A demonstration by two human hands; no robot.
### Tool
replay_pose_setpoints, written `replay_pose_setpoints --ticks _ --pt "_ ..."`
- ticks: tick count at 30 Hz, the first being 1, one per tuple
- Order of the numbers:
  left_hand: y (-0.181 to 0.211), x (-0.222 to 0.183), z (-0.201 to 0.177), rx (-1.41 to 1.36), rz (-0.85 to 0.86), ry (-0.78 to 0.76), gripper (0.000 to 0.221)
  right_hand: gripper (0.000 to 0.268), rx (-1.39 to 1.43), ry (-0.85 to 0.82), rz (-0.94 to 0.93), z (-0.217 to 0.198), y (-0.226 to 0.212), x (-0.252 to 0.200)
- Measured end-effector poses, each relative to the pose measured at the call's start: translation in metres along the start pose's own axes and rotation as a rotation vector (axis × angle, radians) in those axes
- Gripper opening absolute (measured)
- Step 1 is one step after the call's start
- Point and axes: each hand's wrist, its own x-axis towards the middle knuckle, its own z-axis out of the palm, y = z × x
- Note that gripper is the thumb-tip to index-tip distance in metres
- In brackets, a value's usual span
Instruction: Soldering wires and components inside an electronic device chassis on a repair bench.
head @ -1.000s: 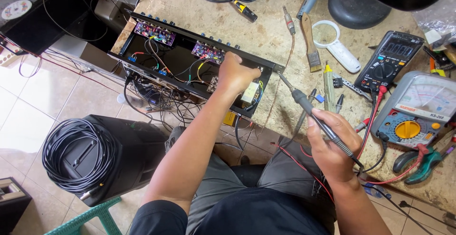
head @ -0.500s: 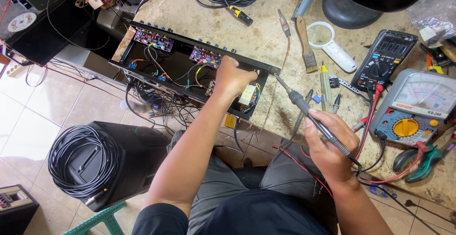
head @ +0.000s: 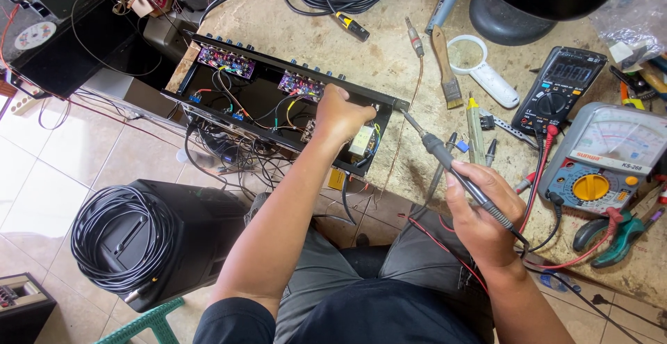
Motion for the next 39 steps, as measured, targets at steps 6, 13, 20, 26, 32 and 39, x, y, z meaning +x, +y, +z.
replay_pose_setpoints --ticks 6,13,20,26,32,39 --pt "-0.003 0.002 0.001 -0.016 0.015 -0.002 0.050 0.010 -0.025 0.006 -0.010 -0.001 -0.002 0.001" --pt "-0.001 -0.001 0.000 -0.040 0.013 -0.010 0.051 0.010 -0.028 0.010 -0.011 -0.002 -0.002 0.001" --pt "0.002 -0.004 -0.001 -0.034 0.009 -0.017 0.049 0.011 -0.031 0.011 0.004 -0.002 -0.006 0.001" --pt "-0.003 0.001 0.002 -0.028 0.008 -0.023 0.052 0.011 -0.030 0.022 -0.006 -0.003 -0.005 0.001" --pt "-0.001 -0.025 0.000 -0.110 0.072 -0.010 0.049 0.010 -0.013 0.033 0.015 -0.005 -0.001 -0.001" --pt "-0.008 -0.035 0.009 -0.223 0.193 0.095 0.043 0.009 0.010 0.019 0.014 -0.002 0.001 0.002"
